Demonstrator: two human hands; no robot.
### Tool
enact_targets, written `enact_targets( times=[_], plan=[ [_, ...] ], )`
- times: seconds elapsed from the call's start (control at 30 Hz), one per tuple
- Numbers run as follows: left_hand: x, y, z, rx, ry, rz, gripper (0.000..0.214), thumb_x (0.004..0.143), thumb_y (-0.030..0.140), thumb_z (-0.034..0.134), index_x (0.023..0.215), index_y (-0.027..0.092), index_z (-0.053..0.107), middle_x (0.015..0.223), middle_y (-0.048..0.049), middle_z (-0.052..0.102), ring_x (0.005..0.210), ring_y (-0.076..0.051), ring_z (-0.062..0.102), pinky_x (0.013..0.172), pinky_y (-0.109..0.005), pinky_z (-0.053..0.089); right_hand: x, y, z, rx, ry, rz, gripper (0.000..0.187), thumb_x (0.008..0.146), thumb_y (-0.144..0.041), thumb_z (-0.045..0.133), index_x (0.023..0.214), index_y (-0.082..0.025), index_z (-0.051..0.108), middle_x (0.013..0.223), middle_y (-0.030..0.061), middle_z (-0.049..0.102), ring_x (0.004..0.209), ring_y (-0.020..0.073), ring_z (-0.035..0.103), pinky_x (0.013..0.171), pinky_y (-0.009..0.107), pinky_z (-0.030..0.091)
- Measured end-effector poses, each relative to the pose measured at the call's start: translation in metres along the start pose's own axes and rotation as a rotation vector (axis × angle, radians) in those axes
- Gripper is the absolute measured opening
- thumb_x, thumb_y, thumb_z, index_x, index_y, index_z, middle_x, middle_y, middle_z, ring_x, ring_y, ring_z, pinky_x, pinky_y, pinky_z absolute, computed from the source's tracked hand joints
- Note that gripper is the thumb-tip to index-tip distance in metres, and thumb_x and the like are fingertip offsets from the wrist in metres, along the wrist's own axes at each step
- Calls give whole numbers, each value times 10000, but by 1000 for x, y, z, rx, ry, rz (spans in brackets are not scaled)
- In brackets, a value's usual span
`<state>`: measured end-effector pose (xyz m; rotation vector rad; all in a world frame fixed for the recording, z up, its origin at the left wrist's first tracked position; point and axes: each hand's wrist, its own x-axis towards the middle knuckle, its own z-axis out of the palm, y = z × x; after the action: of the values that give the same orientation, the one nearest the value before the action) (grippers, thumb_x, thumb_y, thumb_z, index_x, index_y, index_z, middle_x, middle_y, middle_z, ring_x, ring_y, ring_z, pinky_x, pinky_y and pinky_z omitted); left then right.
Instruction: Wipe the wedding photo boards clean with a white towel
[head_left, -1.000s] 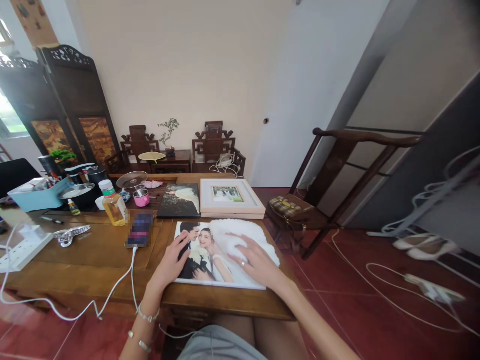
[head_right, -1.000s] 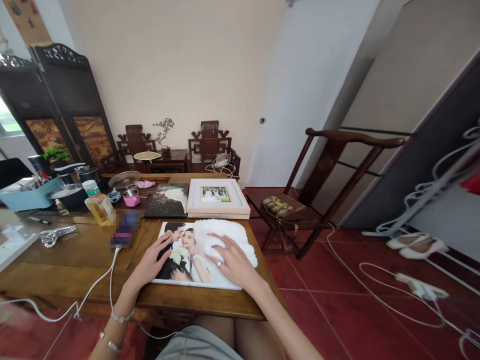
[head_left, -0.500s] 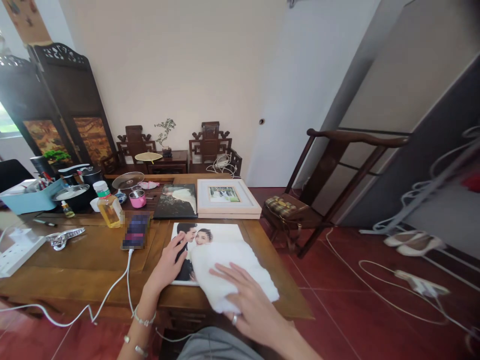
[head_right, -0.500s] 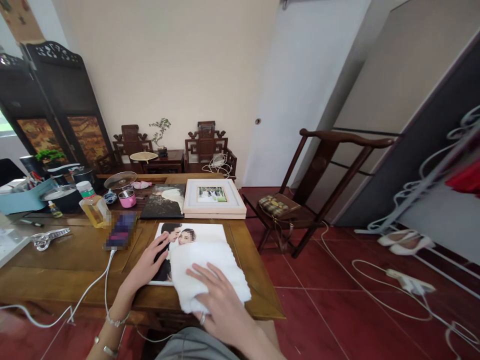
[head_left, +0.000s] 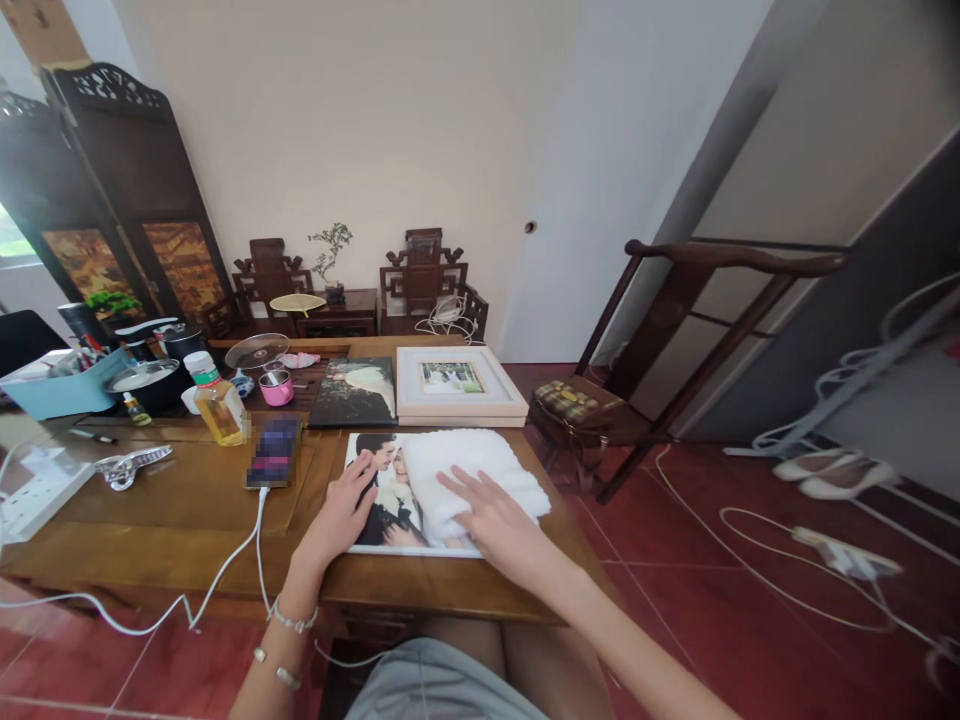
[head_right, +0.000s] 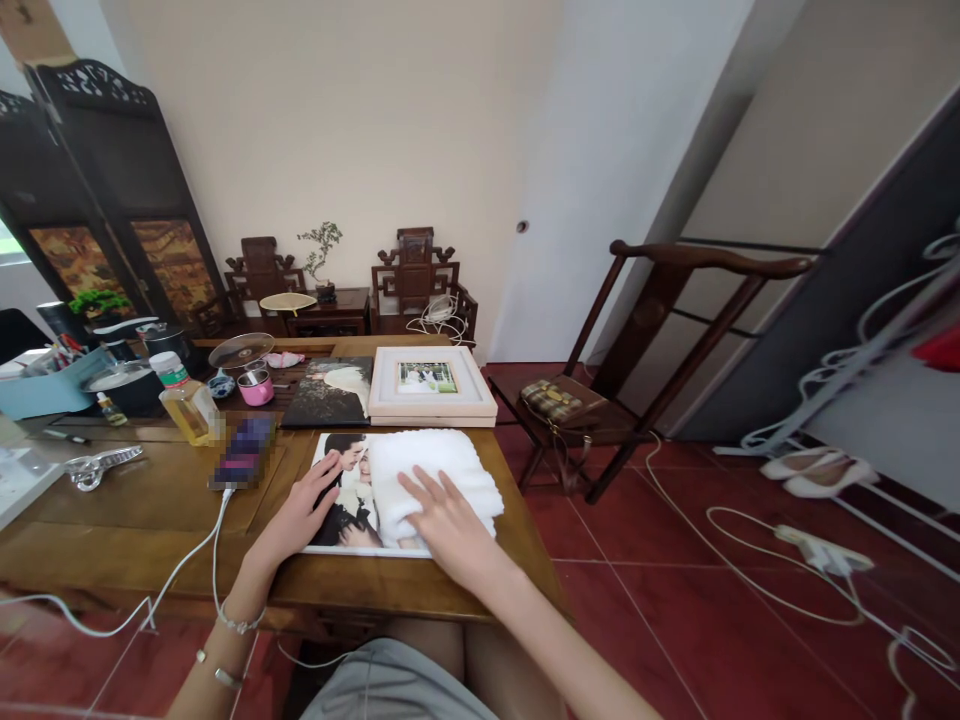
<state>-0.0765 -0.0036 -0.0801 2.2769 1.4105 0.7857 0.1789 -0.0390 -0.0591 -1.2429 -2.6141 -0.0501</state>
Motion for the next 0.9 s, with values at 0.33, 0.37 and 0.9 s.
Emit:
enact_targets(
  times=[0.33,0.37,0.9],
  plan=[
    [-1,0,-3,16,-36,5,432,940,302,349,1366,243,388,1488,-85,304,1381,-210,255,1093,-465,244,22,19,9,44,77,89,338,683,-39,484,921,-163,689,1387,108,456,1335,318,297,1095,558,198],
    [0,-1,-2,16,-39,9,435,941,303,348,1371,240,381,1489,-86,303,1381,-206,253,1096,-458,243,28,26,10,49,83,106,346,696,-47,477,947,-163,685,1385,106,459,1337,315,294,1093,565,192],
    [-1,2,-2,-15,-35,-34,441,947,275,287,1378,219,364,1494,-78,293,1384,-179,245,1112,-436,223,-52,-27,1,113,105,-72,257,585,-14,440,656,-180,623,1445,51,382,1381,268,189,1117,545,164]
  ],
)
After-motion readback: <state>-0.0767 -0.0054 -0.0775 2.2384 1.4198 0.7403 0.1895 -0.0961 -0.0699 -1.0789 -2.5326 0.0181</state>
